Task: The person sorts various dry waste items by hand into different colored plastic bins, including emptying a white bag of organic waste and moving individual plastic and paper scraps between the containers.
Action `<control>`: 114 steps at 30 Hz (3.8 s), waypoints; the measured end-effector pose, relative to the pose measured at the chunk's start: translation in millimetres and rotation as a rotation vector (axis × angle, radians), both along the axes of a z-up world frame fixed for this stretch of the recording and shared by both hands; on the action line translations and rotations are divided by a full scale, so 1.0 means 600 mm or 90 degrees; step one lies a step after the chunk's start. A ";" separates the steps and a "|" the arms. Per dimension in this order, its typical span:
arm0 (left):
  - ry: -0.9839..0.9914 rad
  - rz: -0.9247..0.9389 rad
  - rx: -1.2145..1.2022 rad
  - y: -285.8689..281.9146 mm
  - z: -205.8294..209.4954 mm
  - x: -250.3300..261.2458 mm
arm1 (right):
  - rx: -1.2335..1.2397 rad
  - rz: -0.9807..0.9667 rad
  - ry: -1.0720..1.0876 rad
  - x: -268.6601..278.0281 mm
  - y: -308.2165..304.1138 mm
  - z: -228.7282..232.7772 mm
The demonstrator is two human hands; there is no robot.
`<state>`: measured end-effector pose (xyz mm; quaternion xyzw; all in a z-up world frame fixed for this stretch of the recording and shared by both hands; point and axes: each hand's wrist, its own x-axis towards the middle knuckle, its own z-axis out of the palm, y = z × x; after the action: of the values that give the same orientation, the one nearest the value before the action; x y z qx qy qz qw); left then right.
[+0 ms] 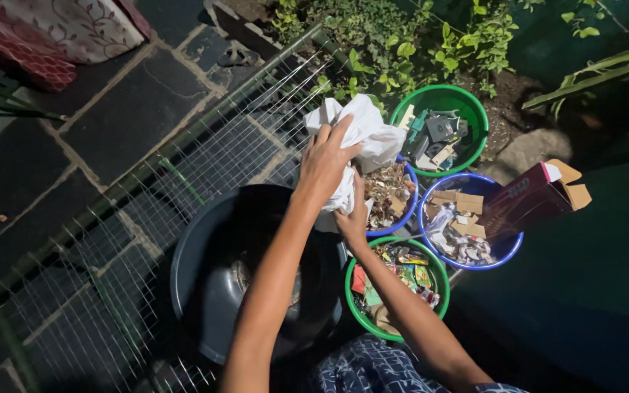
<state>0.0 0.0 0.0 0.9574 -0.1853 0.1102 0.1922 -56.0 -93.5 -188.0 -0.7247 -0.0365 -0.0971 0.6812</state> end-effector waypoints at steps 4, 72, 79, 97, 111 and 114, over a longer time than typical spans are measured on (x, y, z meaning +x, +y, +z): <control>0.007 -0.014 -0.010 0.011 -0.049 0.008 | -0.056 -0.045 -0.031 -0.004 -0.004 -0.075; 0.401 0.428 -0.755 0.096 -0.500 -0.023 | -0.264 -0.127 -0.035 0.057 -0.053 -0.035; 0.318 0.669 -0.610 0.168 -0.502 -0.104 | -0.505 0.138 -0.016 -0.002 0.038 -0.020; 0.090 0.116 0.031 0.059 -0.304 -0.114 | -0.373 0.337 -0.078 0.000 -0.087 -0.218; 0.185 0.126 0.219 0.034 -0.316 -0.150 | -0.417 0.131 0.052 0.006 -0.187 -0.243; 0.183 0.123 0.217 0.033 -0.326 -0.155 | -0.284 0.230 0.056 -0.004 -0.167 -0.205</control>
<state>-92.8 19.5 -195.7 0.9951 -0.0798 -0.0424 0.0408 -58.3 -193.5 -311.1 -0.8419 -0.1560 0.0678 0.5121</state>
